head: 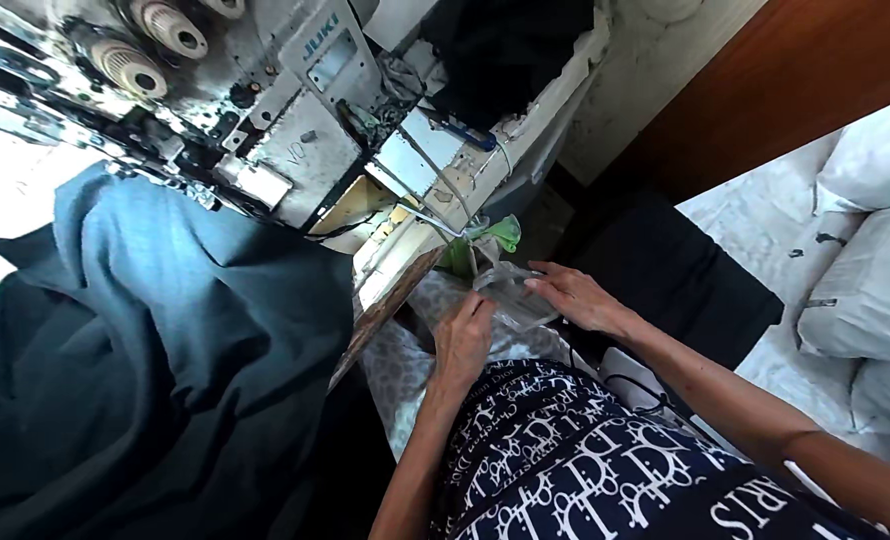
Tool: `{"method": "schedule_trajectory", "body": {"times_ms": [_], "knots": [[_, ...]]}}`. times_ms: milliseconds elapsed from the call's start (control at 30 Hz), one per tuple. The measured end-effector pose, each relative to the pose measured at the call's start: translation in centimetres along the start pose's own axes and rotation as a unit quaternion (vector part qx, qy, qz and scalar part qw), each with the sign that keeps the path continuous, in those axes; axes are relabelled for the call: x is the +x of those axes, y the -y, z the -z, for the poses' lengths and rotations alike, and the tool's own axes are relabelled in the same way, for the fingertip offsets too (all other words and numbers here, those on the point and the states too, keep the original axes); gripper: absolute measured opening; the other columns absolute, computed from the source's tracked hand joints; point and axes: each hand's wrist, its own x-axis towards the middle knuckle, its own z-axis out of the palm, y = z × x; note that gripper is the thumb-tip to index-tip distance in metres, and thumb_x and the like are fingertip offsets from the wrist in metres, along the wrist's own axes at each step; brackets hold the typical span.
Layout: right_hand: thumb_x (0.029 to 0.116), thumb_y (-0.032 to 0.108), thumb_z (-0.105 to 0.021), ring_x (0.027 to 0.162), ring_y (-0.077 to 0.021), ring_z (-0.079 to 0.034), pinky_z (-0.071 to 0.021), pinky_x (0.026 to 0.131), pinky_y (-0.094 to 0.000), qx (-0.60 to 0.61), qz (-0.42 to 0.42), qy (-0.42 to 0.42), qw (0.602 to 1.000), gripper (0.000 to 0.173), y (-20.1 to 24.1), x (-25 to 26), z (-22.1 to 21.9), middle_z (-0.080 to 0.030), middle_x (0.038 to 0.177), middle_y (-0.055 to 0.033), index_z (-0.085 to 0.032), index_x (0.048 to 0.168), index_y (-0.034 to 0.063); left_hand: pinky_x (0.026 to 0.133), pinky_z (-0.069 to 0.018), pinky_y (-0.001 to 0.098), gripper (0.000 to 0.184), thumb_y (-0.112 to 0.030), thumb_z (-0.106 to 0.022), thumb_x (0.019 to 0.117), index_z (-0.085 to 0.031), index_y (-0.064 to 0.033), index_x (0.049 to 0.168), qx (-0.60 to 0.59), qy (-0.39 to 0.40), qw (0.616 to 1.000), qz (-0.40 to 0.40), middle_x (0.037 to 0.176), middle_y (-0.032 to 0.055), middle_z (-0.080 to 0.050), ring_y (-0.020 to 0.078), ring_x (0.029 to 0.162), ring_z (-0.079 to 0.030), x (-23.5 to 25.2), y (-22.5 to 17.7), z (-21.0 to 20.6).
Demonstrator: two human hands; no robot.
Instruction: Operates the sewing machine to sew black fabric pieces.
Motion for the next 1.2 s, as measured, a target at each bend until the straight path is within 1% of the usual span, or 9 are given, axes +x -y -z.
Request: {"method": "schedule_trajectory", "body": {"times_ms": [100,200,300,433,500,600,700,1033,1200], "knots": [[0.1018,0.017,-0.063,0.105,-0.0400,-0.068,-0.0526,0.089,-0.0612,-0.080,0.001,-0.037,0.996,0.022,-0.3,0.7,-0.9,-0.069,0.120,-0.0206,-0.074,0.112,0.0002,0.066,-0.0585,0.0466,0.015,0.004,-0.062,0.0902,-0.076,0.0001,0.094,0.023,0.002,0.999,-0.030,0.092,0.0169,-0.072,0.0331,0.079,-0.072,-0.2,0.3,-0.2],[0.0911,0.000,-0.070,0.103,-0.0398,-0.068,-0.0554,0.087,-0.0590,-0.085,0.034,-0.090,0.992,0.033,-0.1,0.2,-0.8,-0.064,0.128,-0.0215,-0.068,0.124,-0.0015,0.068,-0.0573,0.0517,0.015,0.007,-0.062,0.0893,-0.076,0.0013,0.093,0.073,0.068,0.995,0.020,0.091,0.0191,-0.071,0.0378,0.081,-0.071,-0.4,0.7,0.7],[0.0903,-0.001,-0.069,0.110,-0.0367,-0.067,-0.0553,0.092,-0.0543,-0.026,0.067,-0.111,0.991,0.041,1.0,-0.3,-0.6,-0.059,0.138,-0.0211,-0.063,0.131,-0.0027,0.083,-0.0551,0.0575,0.020,0.011,-0.062,0.0885,-0.076,0.0042,0.100,0.079,0.124,0.985,0.091,0.114,0.0238,-0.070,0.0445,0.103,-0.067,0.4,-0.7,2.2],[0.0899,0.002,-0.071,0.098,-0.0316,-0.068,-0.0575,0.083,-0.0486,0.019,0.081,-0.091,0.992,0.058,3.4,-0.9,-1.4,-0.054,0.143,-0.0207,-0.054,0.145,0.0010,0.083,-0.0589,0.0501,0.017,0.010,-0.060,0.0879,-0.075,0.0069,0.096,-0.026,0.052,0.997,0.048,0.108,0.0217,-0.072,0.0370,0.099,-0.072,2.3,-3.8,2.2],[0.0903,0.000,-0.068,0.098,-0.0301,-0.068,-0.0574,0.084,-0.0472,0.024,0.077,-0.072,0.994,0.059,4.4,-1.5,-1.7,-0.051,0.147,-0.0189,-0.052,0.147,0.0032,0.084,-0.0568,0.0522,0.014,0.007,-0.060,0.0912,-0.073,0.0077,0.097,-0.077,0.134,0.981,0.117,0.102,0.0224,-0.071,0.0372,0.095,-0.071,4.0,-4.4,1.6],[0.0950,0.004,-0.063,0.093,-0.0270,-0.067,-0.0559,0.084,-0.0449,0.006,0.082,-0.031,0.996,0.058,4.6,-2.3,-2.1,-0.049,0.150,-0.0192,-0.047,0.151,0.0034,0.098,-0.0487,0.0579,0.022,-0.004,-0.058,0.0990,-0.067,0.0105,0.113,-0.112,0.286,0.922,0.235,0.111,0.0298,-0.067,0.0432,0.110,-0.065,6.4,-2.6,-0.2],[0.0954,0.005,-0.063,0.094,-0.0242,-0.068,-0.0561,0.085,-0.0405,0.010,0.088,0.001,0.996,0.055,5.1,-3.1,-2.2,-0.050,0.149,-0.0194,-0.050,0.149,0.0028,0.111,-0.0379,0.0558,0.037,-0.014,-0.046,0.1090,-0.058,0.0131,0.132,-0.086,0.410,0.854,0.307,0.134,0.0337,-0.059,0.0450,0.131,-0.054,7.3,-2.1,-0.5],[0.0959,0.001,-0.060,0.095,-0.0253,-0.067,-0.0559,0.084,-0.0392,0.008,0.126,0.005,0.992,0.053,5.2,-2.7,-2.0,-0.052,0.147,-0.0198,-0.052,0.148,0.0025,0.118,-0.0330,0.0487,0.039,-0.011,-0.043,0.1089,-0.054,0.0140,0.137,-0.106,0.333,0.888,0.299,0.141,0.0328,-0.055,0.0414,0.139,-0.048,5.0,-0.1,-3.5],[0.0961,0.000,-0.059,0.093,-0.0242,-0.067,-0.0556,0.083,-0.0378,0.013,0.129,0.017,0.991,0.053,5.4,-2.4,-2.3,-0.051,0.149,-0.0198,-0.051,0.149,0.0025,0.120,-0.0296,0.0518,0.043,-0.011,-0.033,0.1120,-0.043,0.0104,0.148,-0.056,0.441,0.839,0.313,0.152,0.0309,-0.045,0.0416,0.146,-0.040,5.8,-0.9,-2.6]]}}
